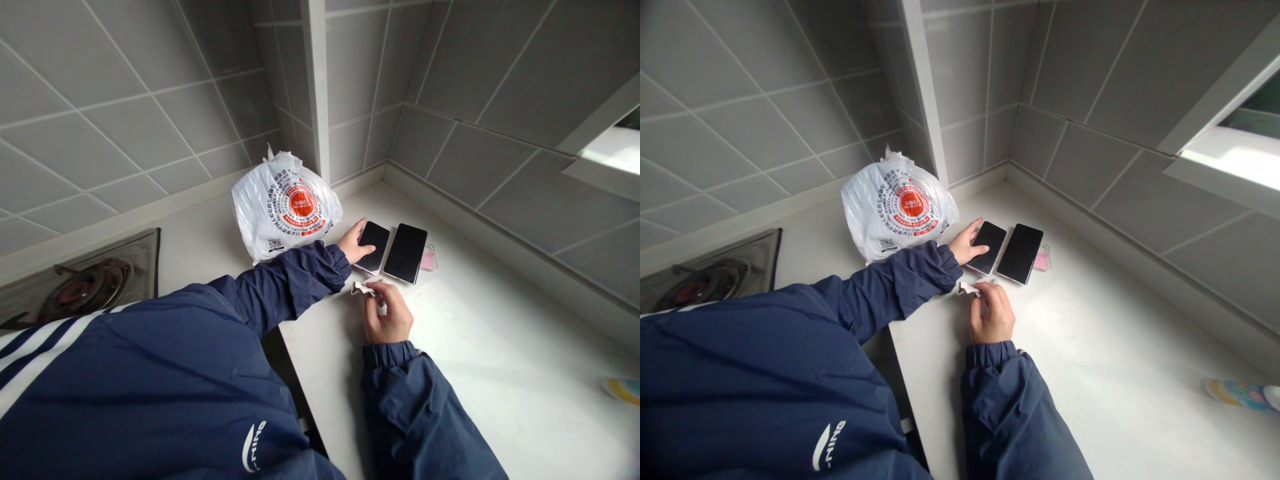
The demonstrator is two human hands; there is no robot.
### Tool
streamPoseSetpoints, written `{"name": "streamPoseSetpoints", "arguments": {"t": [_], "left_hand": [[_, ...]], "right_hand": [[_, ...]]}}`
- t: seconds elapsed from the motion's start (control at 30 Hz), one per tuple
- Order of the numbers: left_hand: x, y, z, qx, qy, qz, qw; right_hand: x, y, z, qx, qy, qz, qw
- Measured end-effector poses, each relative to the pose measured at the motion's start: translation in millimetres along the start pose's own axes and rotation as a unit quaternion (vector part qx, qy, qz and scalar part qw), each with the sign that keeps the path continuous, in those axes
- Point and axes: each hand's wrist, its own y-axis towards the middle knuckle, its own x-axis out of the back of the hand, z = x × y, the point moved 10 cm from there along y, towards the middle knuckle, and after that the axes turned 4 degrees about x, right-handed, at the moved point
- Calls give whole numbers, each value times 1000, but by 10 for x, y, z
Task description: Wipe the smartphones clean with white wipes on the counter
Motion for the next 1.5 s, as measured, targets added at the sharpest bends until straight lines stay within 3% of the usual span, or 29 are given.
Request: {"name": "streamPoseSetpoints", "arguments": {"t": [0.13, 0.4, 0.67, 1.0, 1.27, 1.5], "left_hand": [[-40, -35, -76, -26, 58, 6, 998], [-129, -67, -54, -38, 65, 32, 997], [-374, -194, -96, -50, -67, 100, 991], [-300, -330, -40, -96, 33, 24, 995], [-250, -422, -196, -143, 6, -9, 990], [-255, -431, -213, -135, 24, -18, 990]], "right_hand": [[-25, -8, -19, -9, -13, 14, 1000], [-14, -8, -32, -11, -10, 10, 1000], [51, 4, -93, -68, -22, -14, 997], [222, -156, -550, -221, 4, -80, 972], [254, -73, -491, -195, 31, -76, 977], [224, -84, -506, -204, 73, -77, 973]]}}
